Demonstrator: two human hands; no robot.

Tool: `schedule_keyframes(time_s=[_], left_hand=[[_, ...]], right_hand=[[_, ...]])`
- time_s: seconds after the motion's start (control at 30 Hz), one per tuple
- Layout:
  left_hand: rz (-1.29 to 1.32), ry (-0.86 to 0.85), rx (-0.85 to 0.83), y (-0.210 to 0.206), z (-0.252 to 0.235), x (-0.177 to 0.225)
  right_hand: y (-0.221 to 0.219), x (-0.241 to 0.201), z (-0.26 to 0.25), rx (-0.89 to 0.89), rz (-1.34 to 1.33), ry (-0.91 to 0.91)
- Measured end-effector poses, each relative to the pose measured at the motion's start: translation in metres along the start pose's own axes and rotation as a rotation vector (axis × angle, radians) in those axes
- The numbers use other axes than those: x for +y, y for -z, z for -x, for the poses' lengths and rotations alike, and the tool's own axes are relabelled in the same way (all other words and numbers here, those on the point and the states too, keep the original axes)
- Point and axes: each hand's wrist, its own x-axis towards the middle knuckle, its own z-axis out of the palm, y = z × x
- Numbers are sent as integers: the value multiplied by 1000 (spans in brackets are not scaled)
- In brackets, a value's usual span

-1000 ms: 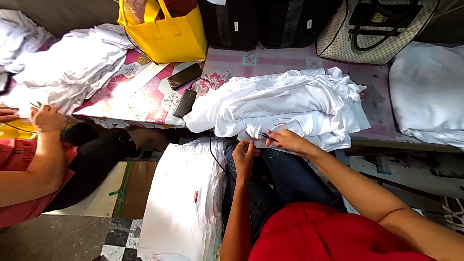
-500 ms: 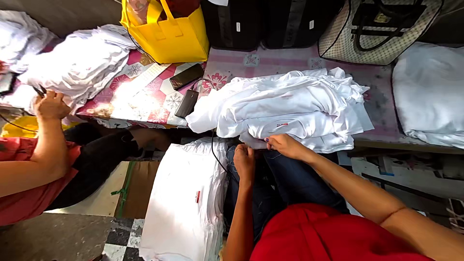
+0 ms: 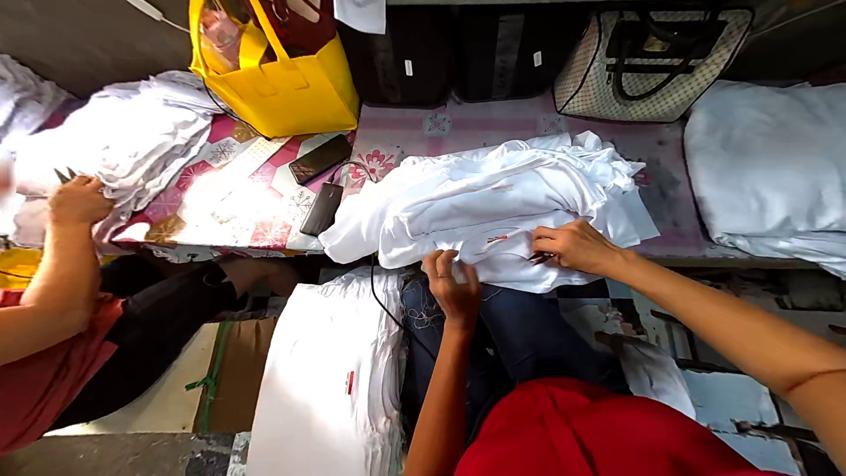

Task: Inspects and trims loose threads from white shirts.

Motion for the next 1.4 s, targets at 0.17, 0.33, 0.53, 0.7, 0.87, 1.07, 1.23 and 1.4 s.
schedule_keyframes(time_s=[0.17, 0.33, 0.53, 0.7, 0.87, 1.07, 1.23, 1.4], left_hand=[[-256, 272, -288, 4, -1, -14], [544, 870, -179, 20, -17, -15], [1085, 1485, 1, 15, -28, -13], [1098, 1460, 28, 13, -28, -7], [1094, 1436, 24, 17, -24, -11], [1131, 1428, 35, 15, -16, -19], [959, 1205, 53, 15, -2, -20], [459, 223, 125, 16, 19, -16]], right_hand=[[-20, -39, -28, 198, -263, -185], [-51, -66, -81, 222, -653, -423], [-52, -75, -97, -1, -857, -809], [-60, -84, -102, 99, -873, -775], [-81, -103, -92, 379, -619, -551], [-70, -131, -33, -66, -667, -205], [-44, -106, -60, 122, -753, -530], [-61, -91, -106, 126, -628, -835]])
